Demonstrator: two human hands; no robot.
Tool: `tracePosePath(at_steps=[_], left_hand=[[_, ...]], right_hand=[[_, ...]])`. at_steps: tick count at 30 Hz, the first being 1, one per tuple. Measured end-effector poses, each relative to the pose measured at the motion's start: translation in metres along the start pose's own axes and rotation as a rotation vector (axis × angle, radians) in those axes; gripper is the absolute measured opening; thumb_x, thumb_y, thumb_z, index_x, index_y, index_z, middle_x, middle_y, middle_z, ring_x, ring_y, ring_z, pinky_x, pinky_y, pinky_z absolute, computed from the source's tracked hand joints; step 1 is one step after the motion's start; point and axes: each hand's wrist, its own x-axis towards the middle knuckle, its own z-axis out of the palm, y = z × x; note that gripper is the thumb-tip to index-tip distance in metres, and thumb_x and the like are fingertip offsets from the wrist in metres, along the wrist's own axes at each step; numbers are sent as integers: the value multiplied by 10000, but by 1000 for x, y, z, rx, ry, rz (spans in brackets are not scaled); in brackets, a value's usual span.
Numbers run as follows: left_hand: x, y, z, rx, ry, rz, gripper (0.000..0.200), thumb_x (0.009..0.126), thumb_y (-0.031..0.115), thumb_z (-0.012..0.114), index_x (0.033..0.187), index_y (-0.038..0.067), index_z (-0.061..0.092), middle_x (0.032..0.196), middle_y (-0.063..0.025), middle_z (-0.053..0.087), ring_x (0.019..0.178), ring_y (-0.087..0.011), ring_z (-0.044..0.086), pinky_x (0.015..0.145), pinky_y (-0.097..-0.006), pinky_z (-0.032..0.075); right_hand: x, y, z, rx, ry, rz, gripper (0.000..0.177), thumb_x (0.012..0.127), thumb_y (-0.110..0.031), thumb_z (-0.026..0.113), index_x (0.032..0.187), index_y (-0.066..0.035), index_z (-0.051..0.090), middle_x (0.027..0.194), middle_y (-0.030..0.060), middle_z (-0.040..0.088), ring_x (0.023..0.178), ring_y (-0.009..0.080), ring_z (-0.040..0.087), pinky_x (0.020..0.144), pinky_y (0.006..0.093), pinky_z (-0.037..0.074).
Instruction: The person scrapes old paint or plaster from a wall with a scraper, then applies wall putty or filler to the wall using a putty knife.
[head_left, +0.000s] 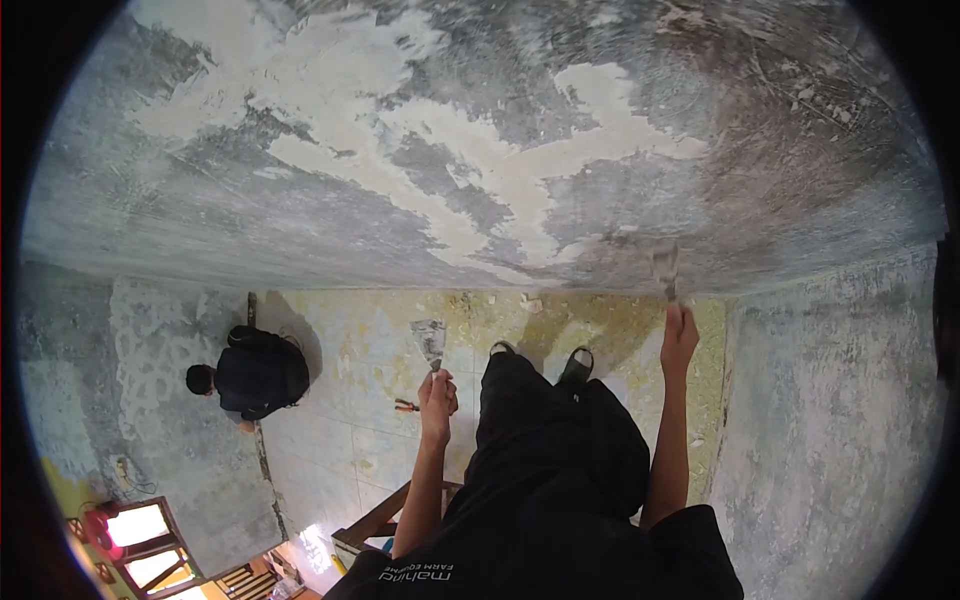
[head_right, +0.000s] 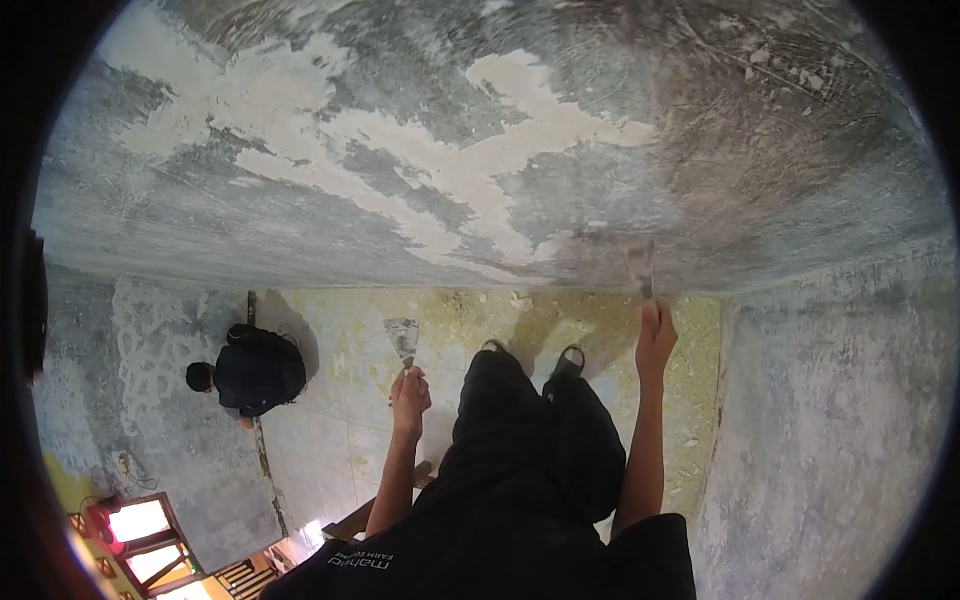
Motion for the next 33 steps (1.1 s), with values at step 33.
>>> tracePosePath(at_steps=[33], left_hand=[[-14,13,14,-18,-47,57,225,995,265,512,874,77,538,579,57,392,432,-18,298,377,-205,218]], right_hand=[[60,-243,40,135,-183,-654,236,824,-139,750,1009,0,705,928,169,708,753,248,691,628,314,537]])
